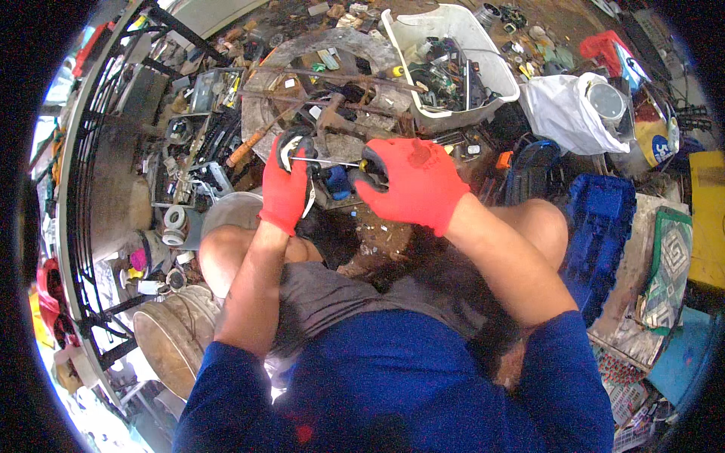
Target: The person sits on the ground in a cluttered workshop and uses a screwdriver to remove screws from a small electronic device. They carefully pry open the casing and separate the internal components, placing the removed parts into a nearby white bin.
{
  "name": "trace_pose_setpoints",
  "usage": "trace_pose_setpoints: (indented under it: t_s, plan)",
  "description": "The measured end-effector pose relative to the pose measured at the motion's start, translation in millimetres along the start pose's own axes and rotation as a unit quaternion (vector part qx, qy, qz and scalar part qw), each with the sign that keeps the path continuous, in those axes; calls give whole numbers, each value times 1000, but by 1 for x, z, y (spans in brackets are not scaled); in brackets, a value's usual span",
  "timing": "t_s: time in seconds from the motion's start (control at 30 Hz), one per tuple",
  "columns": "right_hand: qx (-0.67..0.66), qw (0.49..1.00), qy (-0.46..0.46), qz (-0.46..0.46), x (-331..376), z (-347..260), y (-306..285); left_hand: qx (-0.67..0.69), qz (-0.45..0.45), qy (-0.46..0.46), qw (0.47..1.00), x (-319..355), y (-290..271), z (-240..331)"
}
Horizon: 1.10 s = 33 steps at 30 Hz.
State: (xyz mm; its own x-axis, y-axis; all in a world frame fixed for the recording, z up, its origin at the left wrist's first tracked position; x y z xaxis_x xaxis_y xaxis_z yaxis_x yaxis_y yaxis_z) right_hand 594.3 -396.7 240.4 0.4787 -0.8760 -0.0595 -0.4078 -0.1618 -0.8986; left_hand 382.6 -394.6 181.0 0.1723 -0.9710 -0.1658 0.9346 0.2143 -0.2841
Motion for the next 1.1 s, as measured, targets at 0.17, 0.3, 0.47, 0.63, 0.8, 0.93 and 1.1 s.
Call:
trace_pose_setpoints:
  t_s: [0.17,0.3,0.47,0.63,0.8,0.93,1.1]
  plan:
    - [5,993,-54,101,-1,7,-1,-12,-2,20,1000,-2,1,4]
    - [3,976,-147,159,-3,-3,-12,-7,-1,20,1000,-2,-3,2]
    - [-118,986,-52,109,-2,25,8,-4,-7,23,1000,-3,3,8]
    - [-87,995,-11,-42,-11,18,5,7,-9,-2,1000,-1,1,4]
    - [-147,978,-100,113,-3,20,0,8,-6,4,1000,-4,1,7]
    - [-194,979,1,-66,-10,23,12,5,-16,5,1000,-4,3,7]
    - [-140,973,59,-176,-12,20,16,-4,-22,8,1000,-3,3,1]
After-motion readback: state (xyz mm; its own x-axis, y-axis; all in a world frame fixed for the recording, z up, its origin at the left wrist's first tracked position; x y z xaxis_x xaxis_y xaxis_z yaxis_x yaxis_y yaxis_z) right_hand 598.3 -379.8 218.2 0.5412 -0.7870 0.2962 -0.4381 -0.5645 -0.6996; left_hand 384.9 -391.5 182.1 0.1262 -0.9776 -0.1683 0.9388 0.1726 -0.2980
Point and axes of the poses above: each hand's wrist, its own x-axis away from the middle knuckle, its own y-axis out of the palm, z = x × y, the point moved 6 cm from there along -x, towards the middle knuckle, and after that the axes turned 7 degrees about x, right-handed, at the moved point
